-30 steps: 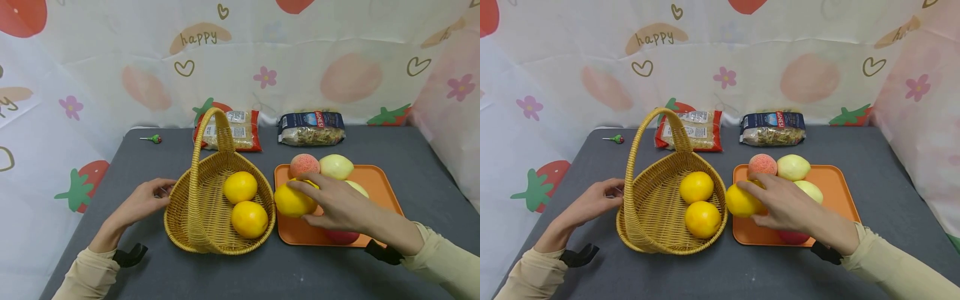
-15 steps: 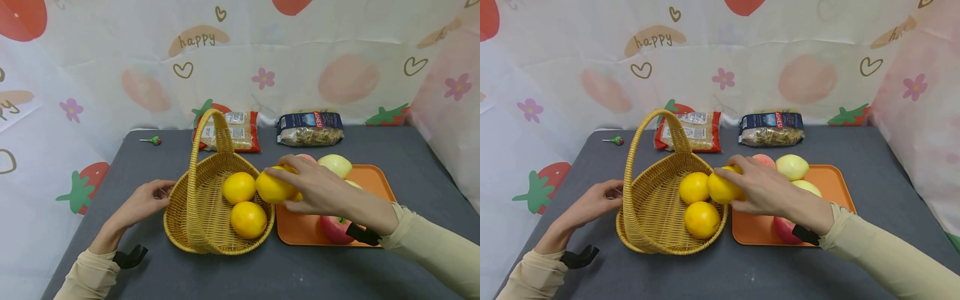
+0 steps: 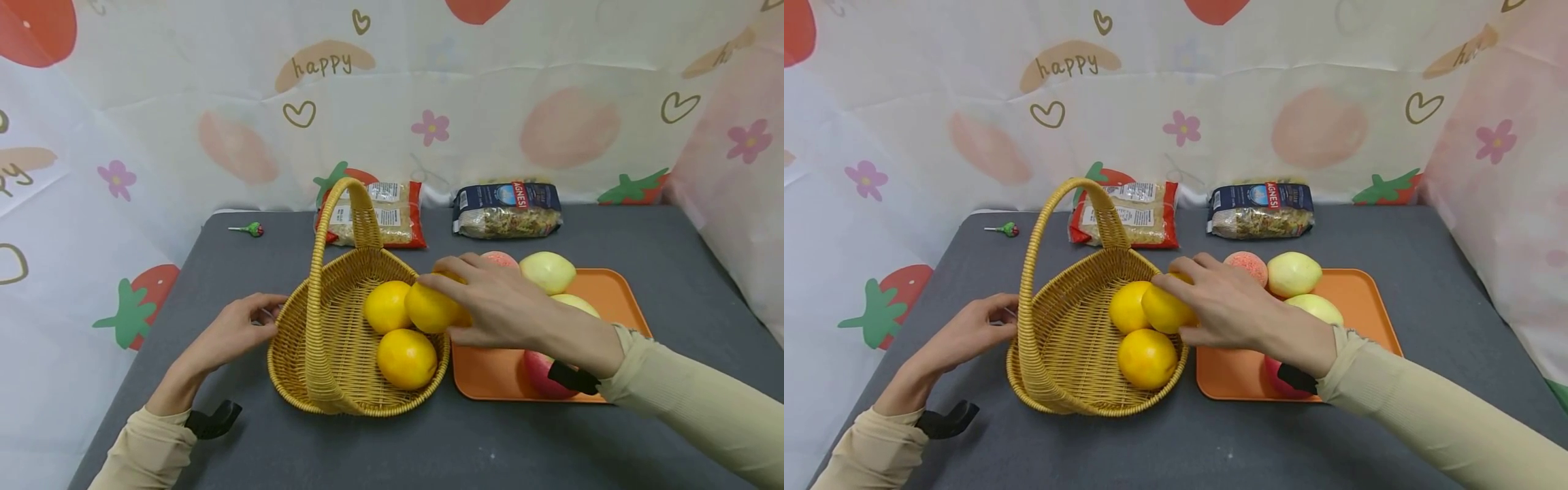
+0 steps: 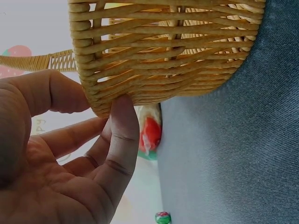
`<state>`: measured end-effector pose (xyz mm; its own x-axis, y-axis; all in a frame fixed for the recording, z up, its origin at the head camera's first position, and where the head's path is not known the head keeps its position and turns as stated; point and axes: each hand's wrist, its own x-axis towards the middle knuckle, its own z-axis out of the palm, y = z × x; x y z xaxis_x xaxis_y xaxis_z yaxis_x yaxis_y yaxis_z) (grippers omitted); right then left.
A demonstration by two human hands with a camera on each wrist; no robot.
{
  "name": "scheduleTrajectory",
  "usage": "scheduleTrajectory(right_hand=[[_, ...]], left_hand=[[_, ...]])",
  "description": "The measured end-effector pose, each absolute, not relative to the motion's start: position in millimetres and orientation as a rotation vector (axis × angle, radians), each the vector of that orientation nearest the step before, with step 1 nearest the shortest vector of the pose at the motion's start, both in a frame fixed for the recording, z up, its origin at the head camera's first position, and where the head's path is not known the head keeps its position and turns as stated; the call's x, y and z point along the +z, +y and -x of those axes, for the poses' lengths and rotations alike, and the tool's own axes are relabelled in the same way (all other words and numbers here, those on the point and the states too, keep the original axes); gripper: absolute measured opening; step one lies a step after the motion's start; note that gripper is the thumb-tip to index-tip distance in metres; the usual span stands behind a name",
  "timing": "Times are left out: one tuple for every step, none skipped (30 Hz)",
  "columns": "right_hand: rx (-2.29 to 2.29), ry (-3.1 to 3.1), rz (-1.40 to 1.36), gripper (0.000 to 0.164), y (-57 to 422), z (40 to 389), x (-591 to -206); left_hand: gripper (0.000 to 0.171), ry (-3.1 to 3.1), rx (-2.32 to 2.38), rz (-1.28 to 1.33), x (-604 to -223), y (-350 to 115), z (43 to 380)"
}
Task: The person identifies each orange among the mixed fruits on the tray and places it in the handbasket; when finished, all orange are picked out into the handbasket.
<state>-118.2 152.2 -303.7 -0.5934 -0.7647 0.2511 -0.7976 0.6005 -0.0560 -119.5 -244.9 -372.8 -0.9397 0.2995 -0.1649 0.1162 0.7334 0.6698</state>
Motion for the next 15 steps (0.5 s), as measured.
scheduleTrajectory(right_hand=[[0.234,-2.627,-1.298,0.060,151,118,-304],[0.230,-2.630,-1.297,0.059,150,119,-304],[0.226,-2.634,-1.295,0.059,150,119,-305],[0.224,-2.636,-1.294,0.058,149,119,-305],[0.221,-2.637,-1.295,0.058,149,119,-306],[0.218,-2.640,-1.297,0.058,148,119,-306],[0.212,-2.640,-1.300,0.058,147,119,-307],[0.203,-2.641,-1.305,0.058,147,119,-307],[0.192,-2.641,-1.308,0.058,146,118,-308],[0.183,-2.641,-1.312,0.058,146,119,-309],[0.170,-2.642,-1.314,0.058,145,118,-309],[0.160,-2.641,-1.317,0.058,144,118,-310],[0.149,-2.638,-1.320,0.058,143,118,-310],[0.143,-2.637,-1.324,0.057,142,119,-311],[0.141,-2.635,-1.330,0.057,141,119,-312]], left_hand=[[0.045,2.675,1.008,-0.328,-373,-245,119],[0.045,2.676,1.007,-0.327,-372,-245,119],[0.045,2.677,1.006,-0.327,-372,-245,119],[0.045,2.677,1.005,-0.326,-372,-244,120],[0.045,2.677,1.004,-0.326,-372,-244,120],[0.045,2.677,1.004,-0.325,-372,-244,120],[0.045,2.676,1.005,-0.324,-372,-244,120],[0.045,2.676,1.004,-0.322,-372,-244,120],[0.045,2.676,1.004,-0.321,-372,-244,120],[0.045,2.676,1.004,-0.320,-372,-244,120],[0.045,2.677,1.003,-0.320,-372,-244,120],[0.045,2.678,1.003,-0.321,-372,-245,120],[0.045,2.680,1.003,-0.322,-372,-245,120],[0.045,2.682,1.003,-0.323,-372,-245,119],[0.045,2.682,1.003,-0.326,-372,-245,119]])
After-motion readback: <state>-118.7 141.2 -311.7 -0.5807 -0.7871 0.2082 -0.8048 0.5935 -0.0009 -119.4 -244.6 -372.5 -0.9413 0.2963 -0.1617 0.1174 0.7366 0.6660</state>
